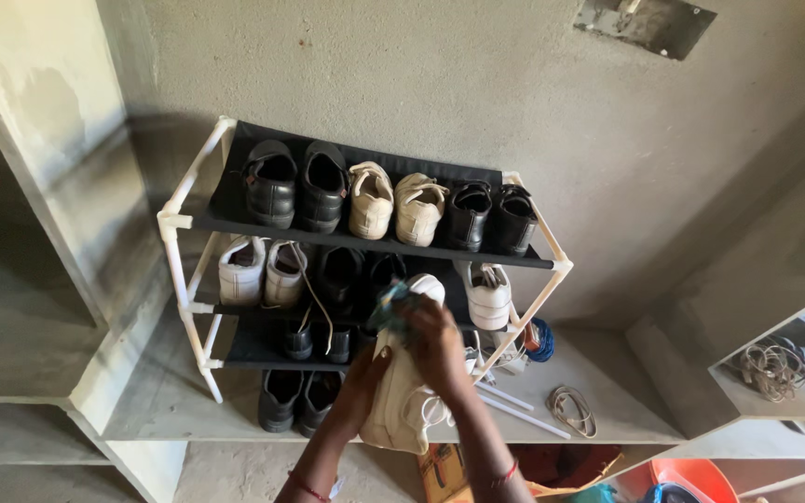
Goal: The person wipes multiple pairs of shoes on a three-tier shoe rack using a cloth. They handle each shoe individually, wiping the exterior surfaces before returning them to the rack.
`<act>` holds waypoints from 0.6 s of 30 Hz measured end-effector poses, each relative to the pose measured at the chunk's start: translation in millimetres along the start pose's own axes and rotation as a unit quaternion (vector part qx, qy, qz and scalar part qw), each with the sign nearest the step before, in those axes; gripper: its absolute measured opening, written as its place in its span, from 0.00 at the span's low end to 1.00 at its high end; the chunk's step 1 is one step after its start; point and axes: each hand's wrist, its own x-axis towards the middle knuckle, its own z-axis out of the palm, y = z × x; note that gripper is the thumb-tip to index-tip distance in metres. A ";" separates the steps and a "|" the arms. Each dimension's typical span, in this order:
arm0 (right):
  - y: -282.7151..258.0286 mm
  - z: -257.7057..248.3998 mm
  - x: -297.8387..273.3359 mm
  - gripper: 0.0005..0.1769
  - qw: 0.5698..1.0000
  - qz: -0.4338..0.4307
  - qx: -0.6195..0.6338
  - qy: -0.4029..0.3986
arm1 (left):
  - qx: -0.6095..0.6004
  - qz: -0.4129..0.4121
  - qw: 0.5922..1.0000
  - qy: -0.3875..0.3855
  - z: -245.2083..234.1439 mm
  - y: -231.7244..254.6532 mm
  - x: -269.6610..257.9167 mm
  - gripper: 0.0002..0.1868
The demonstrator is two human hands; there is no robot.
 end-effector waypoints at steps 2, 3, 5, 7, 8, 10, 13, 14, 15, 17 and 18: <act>16.8 -13.0 12.5 0.31 0.997 0.064 0.043 0.014 | -0.082 0.005 0.995 -0.050 0.3 3.6 -0.5 0.32; 27.9 -19.9 27.6 0.32 0.995 0.083 0.046 0.042 | -0.123 0.009 0.989 -0.076 1.8 6.0 1.4 0.31; 41.1 -27.0 39.7 0.33 0.992 0.087 0.049 0.080 | -0.083 -0.023 0.994 -0.069 4.0 11.1 2.3 0.32; 46.5 -27.9 36.4 0.29 0.992 0.059 0.048 0.099 | -0.145 -0.056 0.984 -0.087 6.4 13.7 -0.5 0.34; 46.3 -26.0 26.2 0.32 0.992 0.056 0.059 0.101 | -0.226 -0.074 0.965 -0.107 7.5 13.1 -3.4 0.35; 41.6 -19.5 -2.9 0.40 0.990 0.048 0.082 0.102 | -0.332 -0.089 0.930 -0.130 9.2 12.4 -5.4 0.34; 37.4 -17.1 -47.0 0.35 0.972 0.120 0.196 0.056 | -0.397 -0.072 0.907 -0.123 8.2 11.9 -0.1 0.33; 35.0 -11.2 -57.9 0.33 0.975 0.122 0.179 0.040 | -0.412 -0.059 0.903 -0.111 7.2 11.2 3.2 0.33; 34.1 -8.2 -65.7 0.32 0.979 0.125 0.159 0.024 | -0.428 -0.046 0.897 -0.102 7.4 9.6 7.1 0.33; 31.0 -4.7 -71.0 0.32 0.975 0.068 0.203 0.059 | -0.420 -0.036 0.902 -0.098 8.2 7.2 13.4 0.32; 29.9 -5.8 -66.1 0.33 0.971 0.039 0.223 0.078 | -0.417 -0.031 0.903 -0.098 9.6 6.1 15.0 0.32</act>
